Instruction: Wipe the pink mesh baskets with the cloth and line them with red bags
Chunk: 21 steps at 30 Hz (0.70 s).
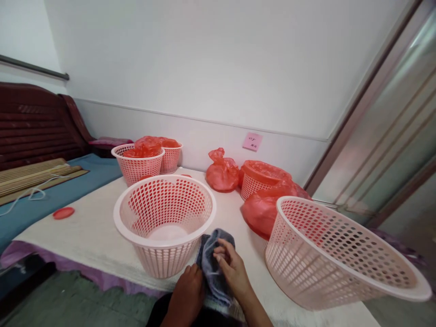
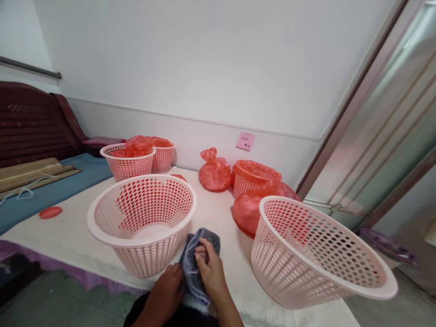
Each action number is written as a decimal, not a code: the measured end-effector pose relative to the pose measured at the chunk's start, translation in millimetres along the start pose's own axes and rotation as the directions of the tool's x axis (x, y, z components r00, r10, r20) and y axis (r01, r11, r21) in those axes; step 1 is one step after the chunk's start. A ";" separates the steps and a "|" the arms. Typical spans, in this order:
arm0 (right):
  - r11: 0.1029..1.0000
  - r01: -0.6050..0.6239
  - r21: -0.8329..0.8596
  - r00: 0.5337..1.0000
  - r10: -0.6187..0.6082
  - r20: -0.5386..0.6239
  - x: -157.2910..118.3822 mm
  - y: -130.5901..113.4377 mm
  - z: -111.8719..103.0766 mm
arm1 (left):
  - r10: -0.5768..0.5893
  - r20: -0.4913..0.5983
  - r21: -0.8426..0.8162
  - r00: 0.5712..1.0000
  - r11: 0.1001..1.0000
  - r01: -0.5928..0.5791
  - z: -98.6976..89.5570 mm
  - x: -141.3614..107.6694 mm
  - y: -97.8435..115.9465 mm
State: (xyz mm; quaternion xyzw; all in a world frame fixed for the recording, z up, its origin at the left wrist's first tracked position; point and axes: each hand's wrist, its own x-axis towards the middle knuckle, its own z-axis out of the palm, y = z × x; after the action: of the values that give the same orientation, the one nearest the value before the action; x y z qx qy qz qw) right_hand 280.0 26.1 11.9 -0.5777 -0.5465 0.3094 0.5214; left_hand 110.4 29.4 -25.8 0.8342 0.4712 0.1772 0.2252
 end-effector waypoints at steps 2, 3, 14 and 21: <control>1.000 0.000 0.021 0.999 0.001 -0.033 -4.1 12.4 11.3 | -0.004 -0.001 -0.026 1.000 1.000 0.004 -0.6 0.2 0.2; 1.000 -0.008 -0.007 0.998 0.008 -0.057 -7.8 19.9 14.1 | -0.009 -0.003 -0.039 1.000 0.999 0.009 -0.5 0.4 0.1; 0.784 0.129 -0.608 0.980 -0.008 0.198 -46.4 29.1 28.5 | -0.028 -0.093 -0.287 0.995 0.958 0.000 -2.9 -1.6 -2.8; 0.565 0.167 -0.808 0.981 -0.012 0.194 -35.5 36.6 35.4 | -0.146 -0.298 -0.485 0.943 0.874 -0.018 -7.0 -29.6 -10.7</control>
State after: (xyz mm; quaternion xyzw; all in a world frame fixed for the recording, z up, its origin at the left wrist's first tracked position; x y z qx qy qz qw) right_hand 251.0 6.8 -39.5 -0.6970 -0.6976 0.0408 0.1612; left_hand 84.7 10.1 -28.3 0.6948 0.4707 0.4160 0.3502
